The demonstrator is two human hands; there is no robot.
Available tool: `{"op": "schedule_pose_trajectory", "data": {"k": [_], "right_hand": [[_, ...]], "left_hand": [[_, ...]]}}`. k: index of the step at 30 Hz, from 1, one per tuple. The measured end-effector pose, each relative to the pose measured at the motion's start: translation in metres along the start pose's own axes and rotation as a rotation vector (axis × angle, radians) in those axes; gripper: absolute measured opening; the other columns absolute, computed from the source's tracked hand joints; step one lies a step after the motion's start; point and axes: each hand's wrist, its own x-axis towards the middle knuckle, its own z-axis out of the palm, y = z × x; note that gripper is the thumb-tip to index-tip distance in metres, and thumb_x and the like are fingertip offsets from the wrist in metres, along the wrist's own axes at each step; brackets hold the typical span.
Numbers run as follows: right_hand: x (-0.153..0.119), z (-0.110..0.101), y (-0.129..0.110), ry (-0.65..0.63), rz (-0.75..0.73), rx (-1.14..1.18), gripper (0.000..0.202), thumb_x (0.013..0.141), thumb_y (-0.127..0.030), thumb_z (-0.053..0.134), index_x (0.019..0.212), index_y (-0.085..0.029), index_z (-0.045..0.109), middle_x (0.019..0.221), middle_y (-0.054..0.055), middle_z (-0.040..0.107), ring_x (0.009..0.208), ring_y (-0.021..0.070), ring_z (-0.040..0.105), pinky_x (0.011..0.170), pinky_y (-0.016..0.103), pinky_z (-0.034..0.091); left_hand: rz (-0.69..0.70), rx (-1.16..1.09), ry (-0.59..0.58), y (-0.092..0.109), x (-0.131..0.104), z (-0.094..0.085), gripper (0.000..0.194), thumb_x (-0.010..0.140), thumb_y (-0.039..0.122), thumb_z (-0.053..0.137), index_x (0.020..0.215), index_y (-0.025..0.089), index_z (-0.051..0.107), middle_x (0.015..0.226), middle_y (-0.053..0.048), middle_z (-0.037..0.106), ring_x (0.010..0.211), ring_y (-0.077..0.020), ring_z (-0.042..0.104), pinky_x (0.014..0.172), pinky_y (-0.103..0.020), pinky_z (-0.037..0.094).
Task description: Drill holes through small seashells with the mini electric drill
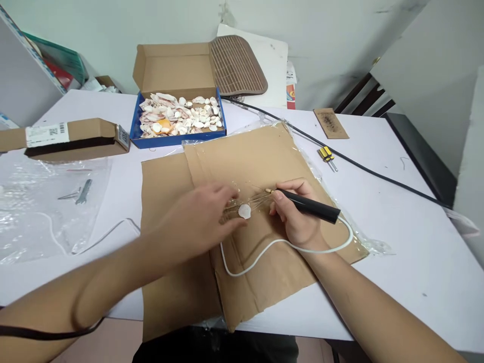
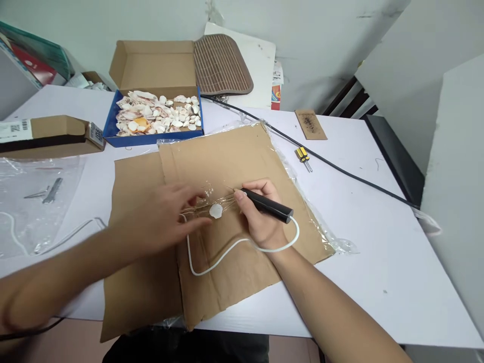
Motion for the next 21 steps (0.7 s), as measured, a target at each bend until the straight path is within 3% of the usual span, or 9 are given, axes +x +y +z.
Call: {"op": "schedule_pose_trajectory", "data": {"k": [3, 6, 10, 14, 21], "right_hand": [[-0.003, 0.0, 0.001, -0.006, -0.047, 0.015, 0.034, 0.091, -0.054, 0.086, 0.098, -0.028, 0.065, 0.055, -0.009, 0.054, 0.048, 0.0157, 0.05, 0.051, 0.034, 0.037], [-0.004, 0.001, 0.004, -0.005, -0.086, 0.033, 0.029, 0.092, -0.045, 0.086, 0.102, -0.029, 0.064, 0.059, -0.008, 0.055, 0.047, 0.0154, 0.05, 0.047, 0.033, 0.034], [-0.004, 0.0, 0.007, 0.035, -0.129, 0.026, 0.02, 0.092, -0.031, 0.085, 0.104, -0.029, 0.069, 0.069, -0.005, 0.059, 0.053, 0.0159, 0.054, 0.051, 0.035, 0.041], [-0.003, -0.003, 0.007, 0.021, -0.138, -0.078, 0.026, 0.091, -0.029, 0.086, 0.113, -0.03, 0.073, 0.078, -0.002, 0.064, 0.06, 0.0183, 0.061, 0.054, 0.037, 0.047], [-0.01, -0.001, 0.0, 0.046, -0.262, -0.131, 0.018, 0.087, -0.019, 0.082, 0.095, -0.028, 0.068, 0.064, -0.007, 0.064, 0.046, 0.0134, 0.054, 0.043, 0.03, 0.04]], "left_hand": [[-0.023, 0.084, -0.057, 0.02, 0.002, 0.035, 0.028, 0.094, 0.038, 0.082, 0.11, 0.016, 0.075, 0.101, -0.01, 0.076, 0.089, -0.0293, 0.074, 0.079, -0.041, 0.063], [0.008, 0.062, 0.012, 0.017, -0.002, 0.05, 0.023, 0.095, 0.032, 0.08, 0.108, 0.014, 0.075, 0.101, -0.01, 0.072, 0.091, -0.0299, 0.074, 0.083, -0.045, 0.065], [0.115, -0.041, 0.077, 0.005, -0.006, 0.048, 0.016, 0.098, 0.027, 0.077, 0.109, 0.015, 0.078, 0.106, -0.01, 0.074, 0.095, -0.0255, 0.074, 0.09, -0.039, 0.064], [0.177, -0.104, 0.063, 0.0, -0.007, 0.044, 0.019, 0.099, 0.024, 0.078, 0.115, 0.015, 0.081, 0.106, -0.009, 0.079, 0.093, -0.0217, 0.075, 0.087, -0.032, 0.063], [0.139, -0.099, 0.006, -0.001, -0.007, 0.04, 0.023, 0.095, 0.023, 0.085, 0.117, 0.015, 0.085, 0.097, -0.005, 0.082, 0.082, -0.0183, 0.077, 0.078, -0.029, 0.062]]}}
